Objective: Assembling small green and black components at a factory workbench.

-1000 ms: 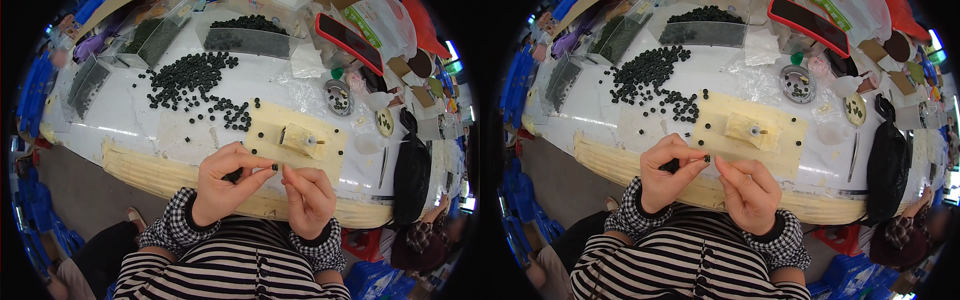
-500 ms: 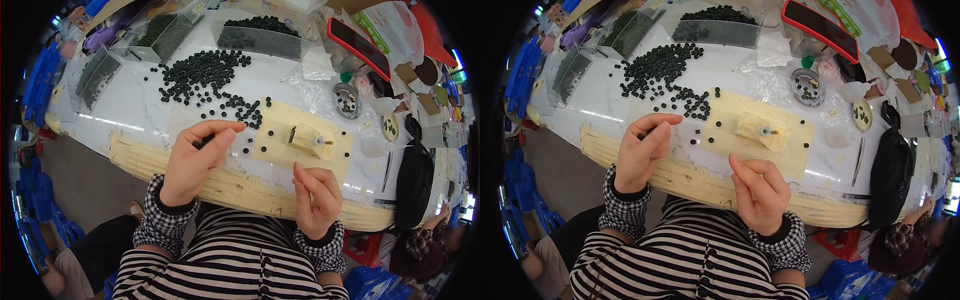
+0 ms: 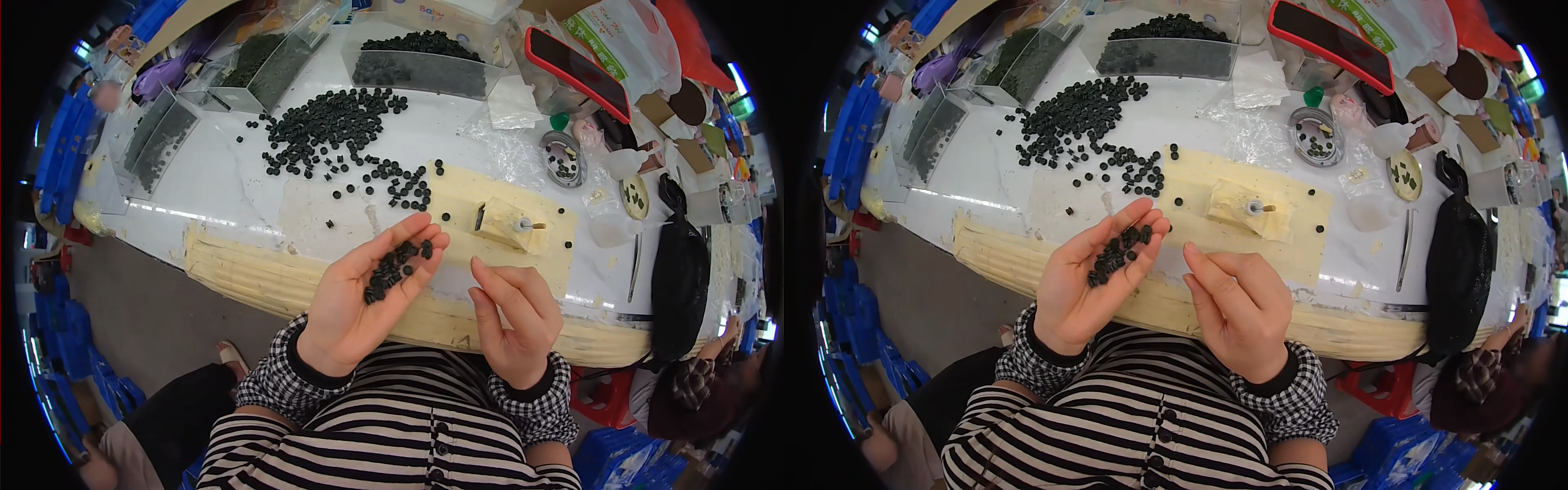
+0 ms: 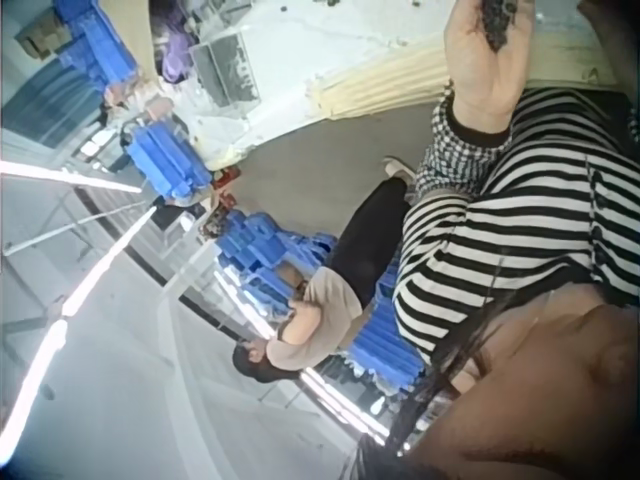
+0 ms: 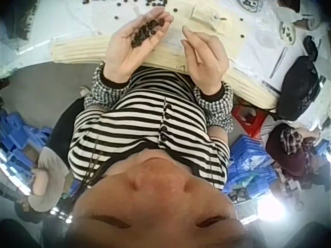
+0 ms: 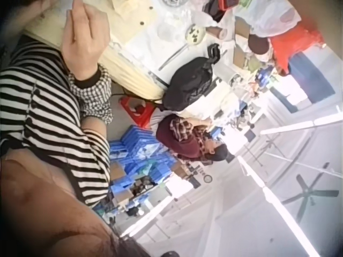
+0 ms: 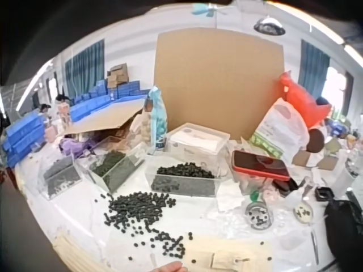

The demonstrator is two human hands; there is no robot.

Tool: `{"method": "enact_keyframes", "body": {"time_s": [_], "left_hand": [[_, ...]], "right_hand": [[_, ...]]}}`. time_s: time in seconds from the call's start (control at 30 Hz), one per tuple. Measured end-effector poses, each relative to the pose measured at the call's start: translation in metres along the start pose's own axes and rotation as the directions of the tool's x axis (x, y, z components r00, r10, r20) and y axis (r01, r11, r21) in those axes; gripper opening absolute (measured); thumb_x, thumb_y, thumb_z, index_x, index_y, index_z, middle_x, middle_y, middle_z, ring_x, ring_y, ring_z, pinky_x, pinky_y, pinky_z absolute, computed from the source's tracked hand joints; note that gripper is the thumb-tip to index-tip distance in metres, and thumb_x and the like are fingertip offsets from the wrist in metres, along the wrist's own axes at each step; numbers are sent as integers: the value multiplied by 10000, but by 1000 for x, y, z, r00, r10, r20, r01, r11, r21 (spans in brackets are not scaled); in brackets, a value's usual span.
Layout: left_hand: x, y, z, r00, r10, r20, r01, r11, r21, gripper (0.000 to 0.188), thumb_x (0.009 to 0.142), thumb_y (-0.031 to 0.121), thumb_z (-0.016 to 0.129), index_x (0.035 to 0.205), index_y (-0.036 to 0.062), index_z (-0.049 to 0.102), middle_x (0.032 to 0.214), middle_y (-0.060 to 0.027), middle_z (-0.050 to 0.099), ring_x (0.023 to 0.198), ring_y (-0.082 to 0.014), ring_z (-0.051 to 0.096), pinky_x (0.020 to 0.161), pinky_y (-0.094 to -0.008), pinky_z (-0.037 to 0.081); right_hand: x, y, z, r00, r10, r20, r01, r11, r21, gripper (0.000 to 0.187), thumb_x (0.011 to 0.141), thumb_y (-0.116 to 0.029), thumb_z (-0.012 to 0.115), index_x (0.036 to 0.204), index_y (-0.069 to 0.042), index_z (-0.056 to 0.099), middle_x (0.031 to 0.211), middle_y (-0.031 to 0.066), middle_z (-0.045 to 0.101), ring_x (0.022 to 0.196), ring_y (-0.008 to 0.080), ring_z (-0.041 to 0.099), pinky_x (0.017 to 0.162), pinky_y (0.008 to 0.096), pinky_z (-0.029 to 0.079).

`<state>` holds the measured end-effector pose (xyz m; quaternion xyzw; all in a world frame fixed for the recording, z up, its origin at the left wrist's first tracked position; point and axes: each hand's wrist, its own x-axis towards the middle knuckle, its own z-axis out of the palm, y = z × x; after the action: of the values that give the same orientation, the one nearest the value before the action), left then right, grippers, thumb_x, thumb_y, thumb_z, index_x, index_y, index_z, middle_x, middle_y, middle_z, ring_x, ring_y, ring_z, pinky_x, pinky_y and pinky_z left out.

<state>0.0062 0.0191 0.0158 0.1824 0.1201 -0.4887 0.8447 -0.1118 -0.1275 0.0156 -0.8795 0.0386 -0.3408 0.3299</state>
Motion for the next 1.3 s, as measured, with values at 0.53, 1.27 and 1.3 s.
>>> {"method": "enact_keyframes", "body": {"time_s": [0.53, 1.27, 1.3], "left_hand": [[-6, -6, 6, 992, -127, -8, 126, 968, 217, 440, 1040, 241, 299, 1344, -58, 407, 1246, -146, 534, 1104, -226, 553, 998, -355, 448], [11, -21, 9, 969, -246, -24, 240, 914, 328, 211, 968, 229, 568, 1021, 38, 642, 799, 19, 567, 573, -38, 381, 525, -193, 318], [11, -21, 9, 967, -252, -24, 247, 919, 308, 206, 967, 225, 571, 1025, 41, 642, 795, 22, 564, 573, -37, 380, 522, -193, 316]], "right_hand": [[12, -6, 7, 998, 67, -2, -67, 997, 47, 315, 732, 45, 728, 1037, -24, 696, 803, 66, 564, 654, 170, 569, 553, 272, 471], [7, 4, -8, 992, 108, -63, -98, 985, 141, 382, 710, 48, 745, 1075, -57, 705, 835, 65, 554, 685, 154, 552, 576, 258, 453], [8, 3, -10, 994, 80, -74, -72, 991, 113, 379, 701, 45, 753, 1064, -53, 705, 840, 67, 563, 685, 159, 557, 574, 261, 454]]}}
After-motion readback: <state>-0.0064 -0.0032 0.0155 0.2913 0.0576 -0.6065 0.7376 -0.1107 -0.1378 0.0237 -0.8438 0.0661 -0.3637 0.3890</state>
